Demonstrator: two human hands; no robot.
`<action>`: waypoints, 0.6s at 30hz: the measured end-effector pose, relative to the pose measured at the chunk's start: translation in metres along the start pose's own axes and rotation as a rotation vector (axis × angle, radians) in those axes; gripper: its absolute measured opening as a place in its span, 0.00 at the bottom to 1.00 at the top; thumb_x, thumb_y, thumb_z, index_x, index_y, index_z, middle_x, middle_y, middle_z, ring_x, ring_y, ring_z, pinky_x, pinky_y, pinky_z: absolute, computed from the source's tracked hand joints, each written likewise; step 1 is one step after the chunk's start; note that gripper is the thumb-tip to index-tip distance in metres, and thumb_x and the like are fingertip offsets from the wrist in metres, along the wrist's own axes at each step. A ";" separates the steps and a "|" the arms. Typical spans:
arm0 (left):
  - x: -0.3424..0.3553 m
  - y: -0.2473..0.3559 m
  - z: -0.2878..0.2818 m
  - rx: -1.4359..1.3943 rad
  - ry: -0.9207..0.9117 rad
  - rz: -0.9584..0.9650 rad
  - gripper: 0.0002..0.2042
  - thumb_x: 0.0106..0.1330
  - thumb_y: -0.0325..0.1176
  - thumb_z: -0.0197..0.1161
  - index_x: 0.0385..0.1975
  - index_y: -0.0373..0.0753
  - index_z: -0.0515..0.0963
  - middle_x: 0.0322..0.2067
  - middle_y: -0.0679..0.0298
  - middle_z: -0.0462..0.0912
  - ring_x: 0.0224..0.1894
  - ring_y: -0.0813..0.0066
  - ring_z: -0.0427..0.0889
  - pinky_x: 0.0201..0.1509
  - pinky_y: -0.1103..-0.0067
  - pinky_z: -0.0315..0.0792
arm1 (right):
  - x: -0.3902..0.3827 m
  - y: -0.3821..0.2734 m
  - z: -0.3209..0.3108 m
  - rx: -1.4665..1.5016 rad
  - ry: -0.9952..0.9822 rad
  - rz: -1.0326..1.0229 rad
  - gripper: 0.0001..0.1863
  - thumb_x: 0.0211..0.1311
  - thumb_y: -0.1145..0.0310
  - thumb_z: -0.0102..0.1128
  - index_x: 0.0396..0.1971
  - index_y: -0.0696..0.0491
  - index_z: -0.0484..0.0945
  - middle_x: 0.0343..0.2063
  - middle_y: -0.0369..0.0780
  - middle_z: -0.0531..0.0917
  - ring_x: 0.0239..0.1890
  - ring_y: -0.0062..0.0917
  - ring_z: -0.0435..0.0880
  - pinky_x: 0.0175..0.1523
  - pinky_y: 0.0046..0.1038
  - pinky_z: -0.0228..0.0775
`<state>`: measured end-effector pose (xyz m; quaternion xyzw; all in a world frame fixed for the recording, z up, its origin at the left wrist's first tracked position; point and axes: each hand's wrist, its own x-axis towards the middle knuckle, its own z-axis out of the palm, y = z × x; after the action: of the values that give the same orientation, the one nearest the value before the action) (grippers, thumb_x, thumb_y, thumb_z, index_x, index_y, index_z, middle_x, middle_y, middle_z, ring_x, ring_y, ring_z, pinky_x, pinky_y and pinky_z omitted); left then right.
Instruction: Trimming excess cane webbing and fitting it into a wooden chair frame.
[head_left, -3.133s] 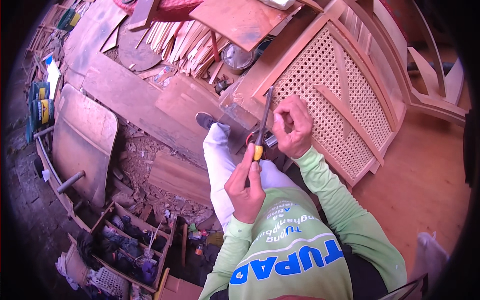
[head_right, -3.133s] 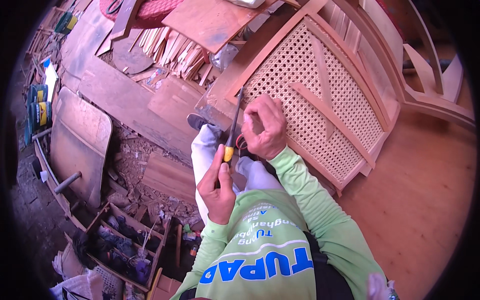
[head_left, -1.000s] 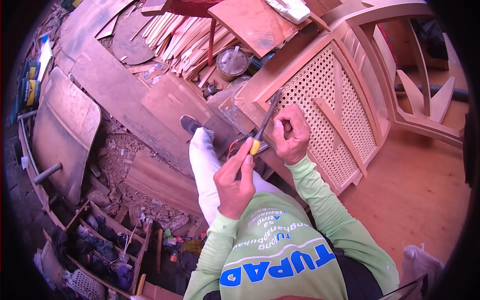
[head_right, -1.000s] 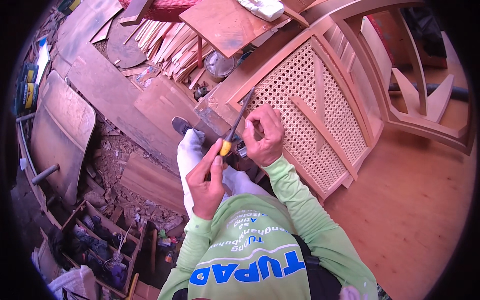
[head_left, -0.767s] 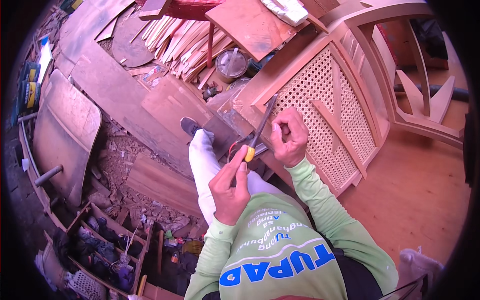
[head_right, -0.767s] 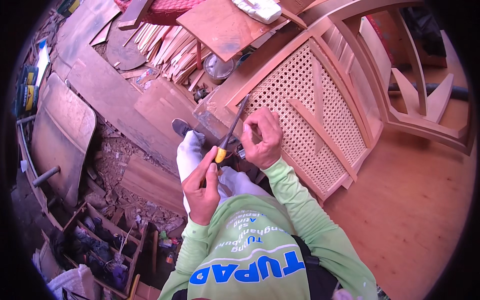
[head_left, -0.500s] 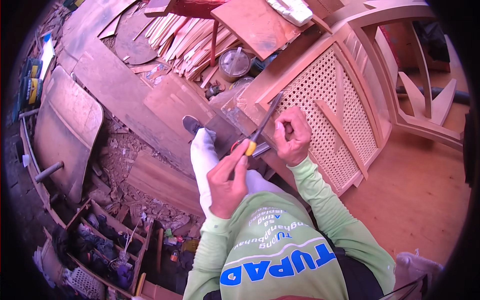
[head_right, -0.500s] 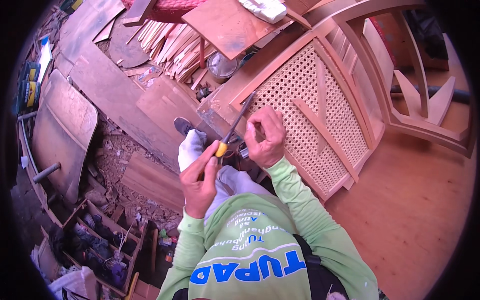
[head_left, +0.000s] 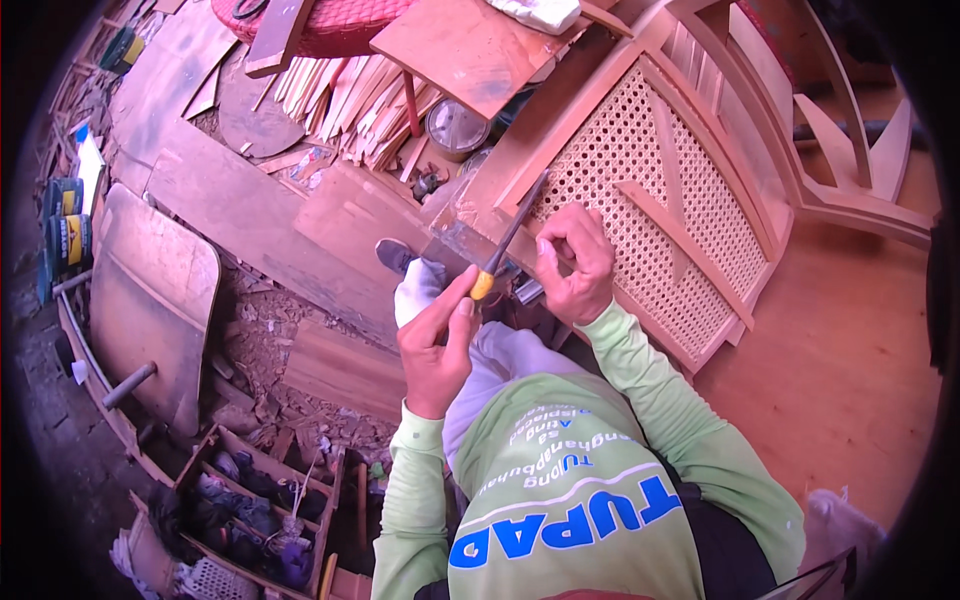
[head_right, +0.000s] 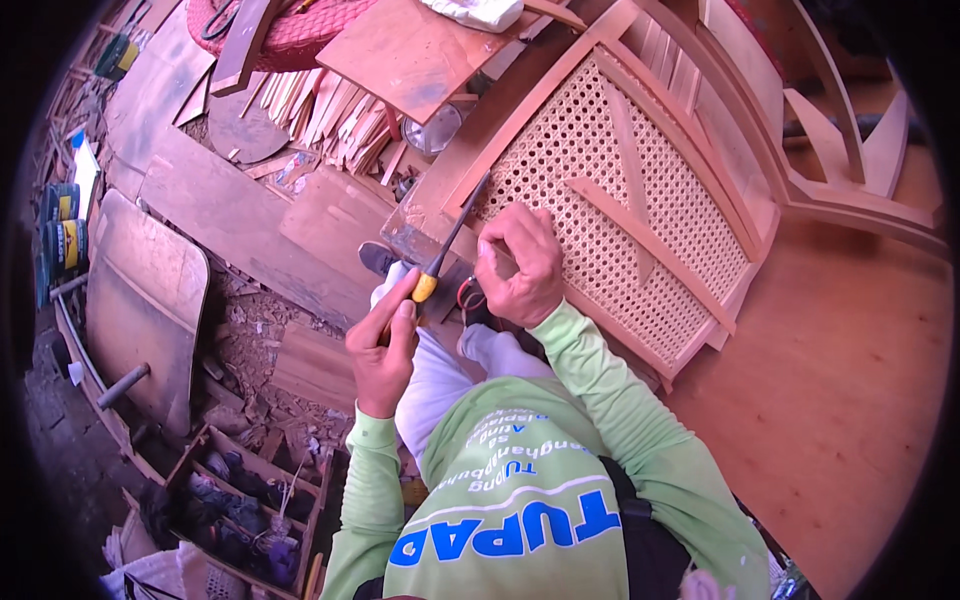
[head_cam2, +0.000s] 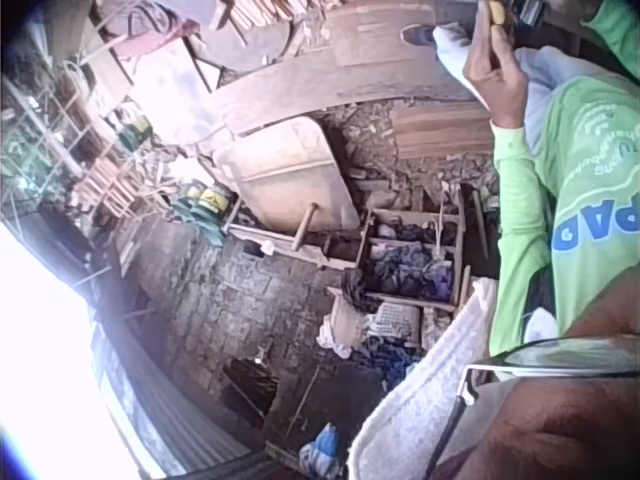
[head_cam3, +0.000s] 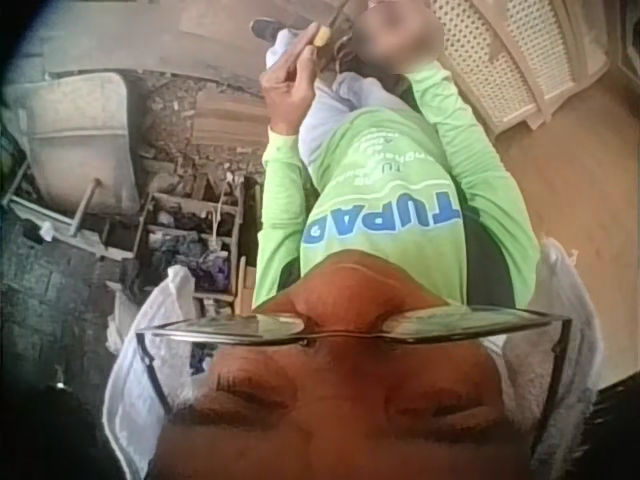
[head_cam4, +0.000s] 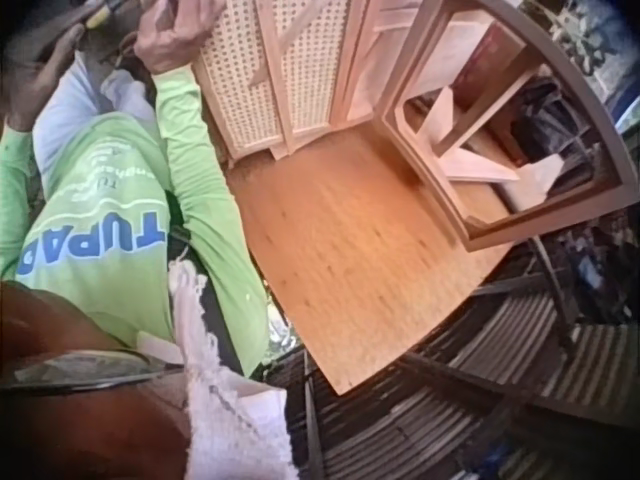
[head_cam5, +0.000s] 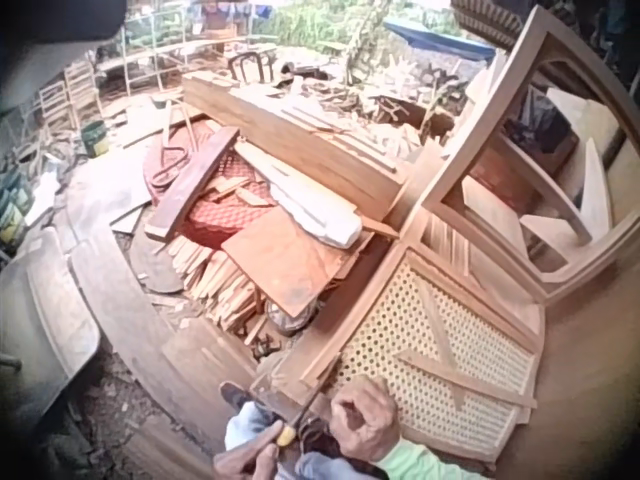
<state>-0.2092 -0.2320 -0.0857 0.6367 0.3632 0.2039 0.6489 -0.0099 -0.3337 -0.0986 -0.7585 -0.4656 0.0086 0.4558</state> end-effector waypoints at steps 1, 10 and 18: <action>0.000 -0.001 0.002 -0.001 0.006 0.025 0.17 0.79 0.21 0.63 0.64 0.33 0.87 0.47 0.58 0.95 0.40 0.80 0.89 0.46 0.80 0.83 | 0.002 0.000 -0.002 -0.005 -0.004 -0.005 0.05 0.61 0.80 0.64 0.34 0.54 0.79 0.30 0.38 0.76 0.29 0.28 0.70 0.38 0.32 0.62; -0.004 -0.014 -0.005 -0.006 -0.018 -0.044 0.17 0.79 0.21 0.63 0.64 0.32 0.86 0.47 0.57 0.94 0.43 0.77 0.91 0.49 0.78 0.84 | 0.004 0.003 -0.003 -0.029 -0.035 0.020 0.05 0.61 0.78 0.65 0.34 0.54 0.78 0.30 0.38 0.77 0.28 0.30 0.73 0.43 0.33 0.63; -0.001 0.000 -0.003 -0.027 -0.045 -0.055 0.17 0.79 0.23 0.64 0.65 0.34 0.86 0.47 0.56 0.95 0.39 0.76 0.90 0.47 0.76 0.83 | 0.004 -0.006 -0.005 -0.017 -0.036 0.034 0.06 0.61 0.79 0.65 0.35 0.54 0.79 0.32 0.39 0.80 0.32 0.34 0.78 0.45 0.36 0.66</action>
<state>-0.2120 -0.2303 -0.0851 0.6221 0.3631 0.1767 0.6707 -0.0095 -0.3333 -0.0897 -0.7699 -0.4611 0.0262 0.4405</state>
